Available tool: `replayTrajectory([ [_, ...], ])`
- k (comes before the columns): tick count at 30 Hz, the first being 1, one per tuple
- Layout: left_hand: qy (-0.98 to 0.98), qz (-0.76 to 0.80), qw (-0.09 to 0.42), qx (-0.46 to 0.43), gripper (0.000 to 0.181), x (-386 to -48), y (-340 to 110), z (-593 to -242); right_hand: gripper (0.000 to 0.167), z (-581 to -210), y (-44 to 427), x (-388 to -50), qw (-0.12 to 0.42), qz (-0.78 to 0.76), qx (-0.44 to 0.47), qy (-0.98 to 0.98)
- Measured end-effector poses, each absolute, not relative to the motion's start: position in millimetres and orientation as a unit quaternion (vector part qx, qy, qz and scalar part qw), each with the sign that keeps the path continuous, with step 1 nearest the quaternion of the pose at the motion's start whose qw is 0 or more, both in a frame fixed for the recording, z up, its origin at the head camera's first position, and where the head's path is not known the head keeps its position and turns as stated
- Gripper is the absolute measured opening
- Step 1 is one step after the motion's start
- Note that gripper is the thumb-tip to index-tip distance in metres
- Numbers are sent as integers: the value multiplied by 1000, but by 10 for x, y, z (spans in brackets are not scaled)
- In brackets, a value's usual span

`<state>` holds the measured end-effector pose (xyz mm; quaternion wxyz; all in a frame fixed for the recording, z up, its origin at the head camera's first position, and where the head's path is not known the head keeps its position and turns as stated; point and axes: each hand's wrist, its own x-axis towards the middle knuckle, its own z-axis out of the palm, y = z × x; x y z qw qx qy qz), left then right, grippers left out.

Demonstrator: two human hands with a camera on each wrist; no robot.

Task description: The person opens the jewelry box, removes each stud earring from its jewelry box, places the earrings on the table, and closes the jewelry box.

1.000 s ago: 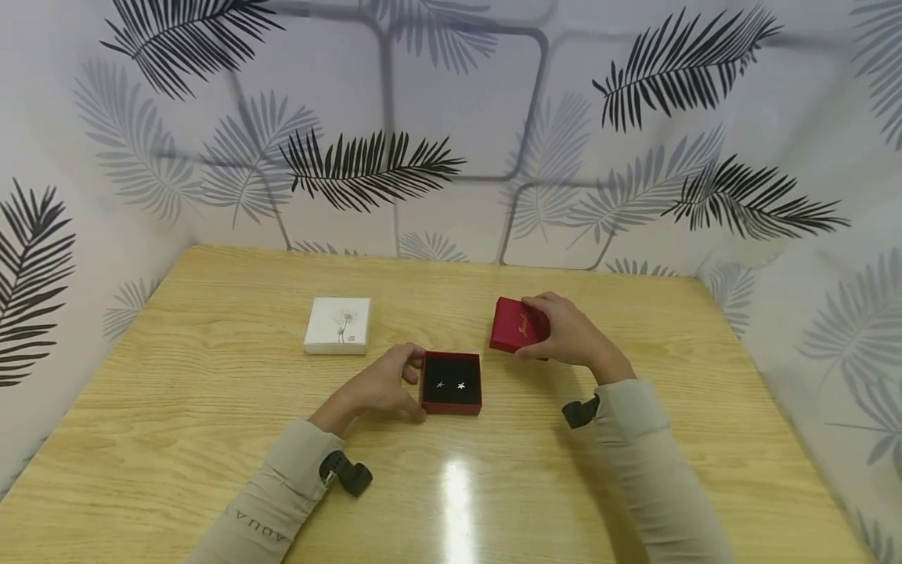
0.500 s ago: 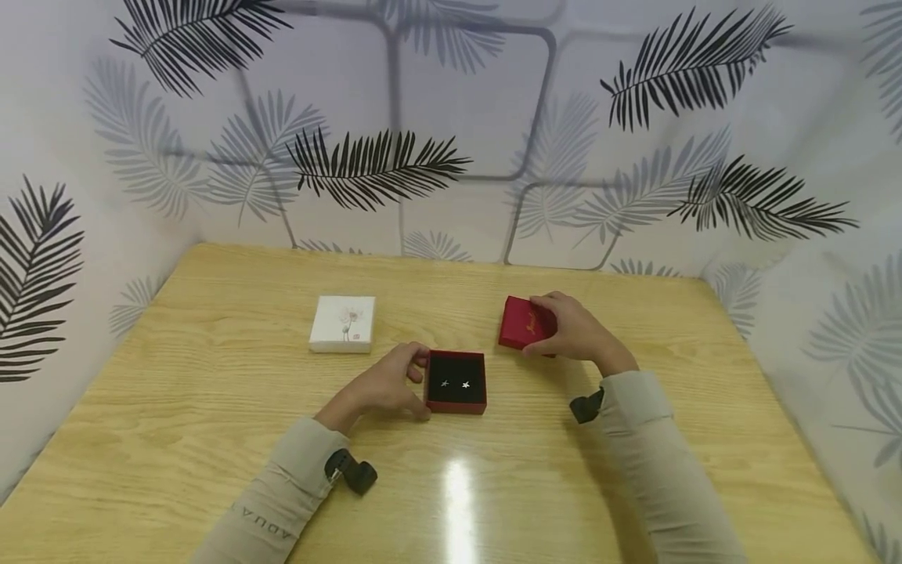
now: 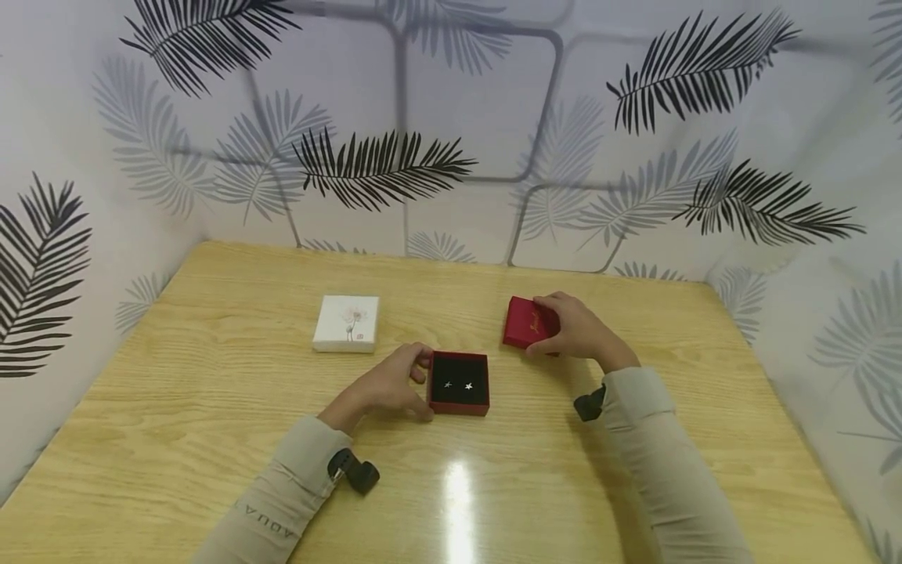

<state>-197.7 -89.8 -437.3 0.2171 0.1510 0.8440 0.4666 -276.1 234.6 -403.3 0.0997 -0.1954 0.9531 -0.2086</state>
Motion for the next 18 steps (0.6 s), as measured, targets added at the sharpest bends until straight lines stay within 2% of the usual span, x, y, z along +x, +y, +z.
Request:
replayTrajectory([
  [18, 849, 463, 213, 141, 89, -2003, -894, -4418, 95, -4130, 2362, -2828, 108, -208, -193, 953],
])
